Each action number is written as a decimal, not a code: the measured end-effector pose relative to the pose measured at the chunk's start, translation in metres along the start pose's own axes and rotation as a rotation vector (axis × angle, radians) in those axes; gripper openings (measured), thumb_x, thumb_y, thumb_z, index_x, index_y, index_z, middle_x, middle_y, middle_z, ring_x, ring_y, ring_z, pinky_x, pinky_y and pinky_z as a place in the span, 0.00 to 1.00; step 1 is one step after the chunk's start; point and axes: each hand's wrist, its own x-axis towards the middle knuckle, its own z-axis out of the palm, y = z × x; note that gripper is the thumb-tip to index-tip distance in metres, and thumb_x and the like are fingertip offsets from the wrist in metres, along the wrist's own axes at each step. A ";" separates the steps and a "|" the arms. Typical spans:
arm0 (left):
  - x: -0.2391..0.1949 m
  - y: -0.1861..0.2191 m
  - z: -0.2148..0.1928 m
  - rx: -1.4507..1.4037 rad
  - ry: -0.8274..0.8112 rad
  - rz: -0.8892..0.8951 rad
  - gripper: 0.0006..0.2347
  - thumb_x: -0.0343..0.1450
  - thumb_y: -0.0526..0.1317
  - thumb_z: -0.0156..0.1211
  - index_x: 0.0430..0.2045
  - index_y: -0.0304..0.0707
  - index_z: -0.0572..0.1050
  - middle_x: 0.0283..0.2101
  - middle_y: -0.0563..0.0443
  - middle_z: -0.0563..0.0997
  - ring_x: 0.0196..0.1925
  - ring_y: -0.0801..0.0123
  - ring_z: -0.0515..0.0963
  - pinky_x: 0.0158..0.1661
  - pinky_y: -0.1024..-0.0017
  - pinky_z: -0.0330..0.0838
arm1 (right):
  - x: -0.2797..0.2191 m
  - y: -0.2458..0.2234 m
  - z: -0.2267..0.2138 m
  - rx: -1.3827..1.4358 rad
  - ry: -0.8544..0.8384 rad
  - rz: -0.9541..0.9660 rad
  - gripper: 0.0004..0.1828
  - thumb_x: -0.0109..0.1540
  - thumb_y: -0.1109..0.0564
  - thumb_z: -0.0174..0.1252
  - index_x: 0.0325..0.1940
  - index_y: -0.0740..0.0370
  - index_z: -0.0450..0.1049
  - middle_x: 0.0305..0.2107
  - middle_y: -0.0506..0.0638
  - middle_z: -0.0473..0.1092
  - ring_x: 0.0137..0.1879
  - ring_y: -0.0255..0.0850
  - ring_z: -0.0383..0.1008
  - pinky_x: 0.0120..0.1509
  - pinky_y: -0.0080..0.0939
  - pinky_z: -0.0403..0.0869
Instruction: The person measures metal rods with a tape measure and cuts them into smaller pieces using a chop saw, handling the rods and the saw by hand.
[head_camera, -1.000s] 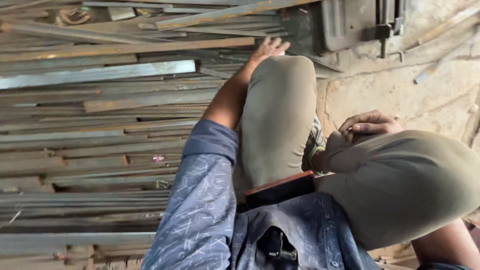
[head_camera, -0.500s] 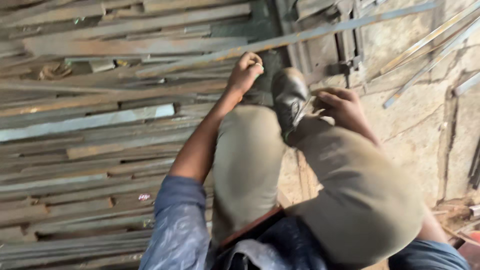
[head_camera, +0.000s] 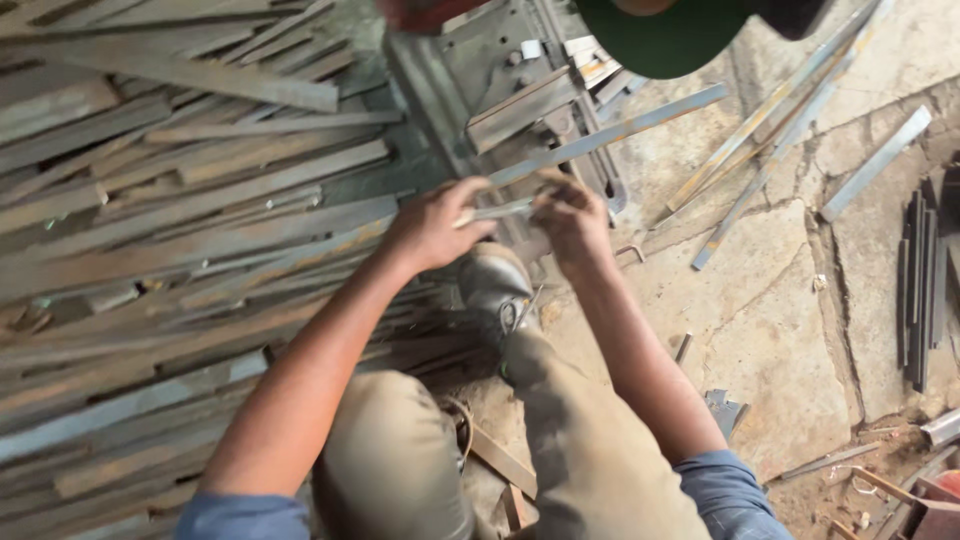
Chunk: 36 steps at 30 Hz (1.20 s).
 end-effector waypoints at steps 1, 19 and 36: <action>0.003 -0.012 -0.001 0.041 -0.023 -0.101 0.23 0.67 0.51 0.67 0.56 0.51 0.73 0.48 0.43 0.83 0.50 0.48 0.82 0.47 0.56 0.76 | 0.009 -0.012 -0.025 0.041 0.092 -0.024 0.21 0.60 0.65 0.61 0.58 0.68 0.74 0.31 0.50 0.73 0.29 0.39 0.75 0.23 0.32 0.66; 0.029 -0.062 0.016 0.354 0.189 -0.372 0.08 0.70 0.48 0.65 0.32 0.47 0.84 0.34 0.46 0.84 0.38 0.47 0.83 0.38 0.53 0.75 | 0.026 -0.033 -0.161 -0.075 0.703 -0.369 0.17 0.68 0.61 0.55 0.62 0.60 0.73 0.34 0.54 0.79 0.31 0.37 0.78 0.27 0.34 0.69; 0.026 -0.080 0.029 0.402 0.305 -0.282 0.07 0.68 0.47 0.69 0.29 0.46 0.83 0.33 0.48 0.82 0.37 0.48 0.82 0.36 0.53 0.74 | 0.045 -0.047 -0.103 -0.666 0.283 -0.508 0.06 0.69 0.65 0.60 0.50 0.66 0.78 0.40 0.55 0.80 0.45 0.38 0.83 0.49 0.35 0.84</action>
